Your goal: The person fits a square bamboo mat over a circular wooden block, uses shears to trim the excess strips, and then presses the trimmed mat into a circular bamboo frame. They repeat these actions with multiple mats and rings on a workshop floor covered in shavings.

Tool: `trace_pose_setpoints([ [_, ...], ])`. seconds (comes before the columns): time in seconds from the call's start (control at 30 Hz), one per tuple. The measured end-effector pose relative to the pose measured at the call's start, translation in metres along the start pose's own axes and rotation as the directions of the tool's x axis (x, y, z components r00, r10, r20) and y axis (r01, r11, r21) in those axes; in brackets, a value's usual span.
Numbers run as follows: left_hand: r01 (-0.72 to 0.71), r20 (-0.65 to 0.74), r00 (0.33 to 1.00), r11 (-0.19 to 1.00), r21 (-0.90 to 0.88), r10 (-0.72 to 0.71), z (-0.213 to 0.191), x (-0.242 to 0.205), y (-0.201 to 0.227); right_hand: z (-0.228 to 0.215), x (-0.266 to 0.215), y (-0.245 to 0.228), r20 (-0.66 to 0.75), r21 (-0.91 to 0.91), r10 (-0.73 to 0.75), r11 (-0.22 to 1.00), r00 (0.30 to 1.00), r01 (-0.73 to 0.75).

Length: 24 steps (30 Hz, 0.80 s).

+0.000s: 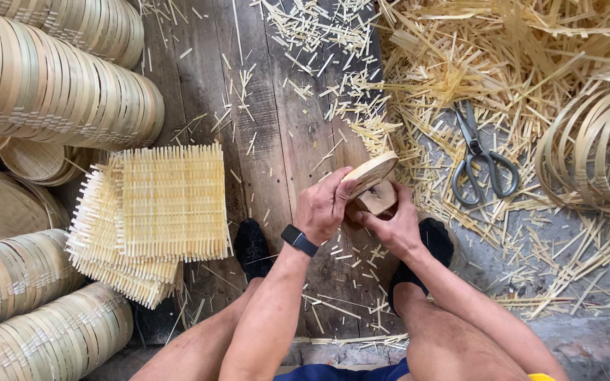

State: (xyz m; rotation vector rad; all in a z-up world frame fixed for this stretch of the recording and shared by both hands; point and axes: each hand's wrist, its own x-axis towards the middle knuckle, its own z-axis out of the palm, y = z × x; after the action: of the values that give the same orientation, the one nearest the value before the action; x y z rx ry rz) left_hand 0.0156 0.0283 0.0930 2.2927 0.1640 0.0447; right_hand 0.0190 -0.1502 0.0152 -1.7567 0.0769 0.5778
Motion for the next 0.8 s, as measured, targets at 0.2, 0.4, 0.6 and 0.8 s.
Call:
trace_pose_setpoints([
  [0.2, 0.029, -0.027, 0.999, 0.997, -0.07, -0.031, -0.005, -0.003, -0.026, -0.004, 0.005, 0.006, 0.037, 0.025, -0.067, 0.997, 0.997, 0.066],
  [0.4, 0.453, -0.185, 0.832, 0.833, -0.317, -0.523, -0.007, -0.018, -0.126, -0.047, -0.005, 0.023, 0.154, 0.215, -0.085, 0.975, 0.984, 0.05],
  [0.6, 0.578, -0.026, 0.767, 0.708, -0.407, -0.641, 0.017, -0.09, -0.233, -0.079, -0.011, 0.039, 0.018, 0.52, -0.1, 0.851, 0.995, 0.076],
  [0.8, 0.944, 0.547, 0.303, 0.165, -0.287, -0.78, 0.004, -0.079, -0.235, -0.101, -0.013, 0.048, -0.077, 0.602, -0.1, 0.788, 0.992, 0.126],
])
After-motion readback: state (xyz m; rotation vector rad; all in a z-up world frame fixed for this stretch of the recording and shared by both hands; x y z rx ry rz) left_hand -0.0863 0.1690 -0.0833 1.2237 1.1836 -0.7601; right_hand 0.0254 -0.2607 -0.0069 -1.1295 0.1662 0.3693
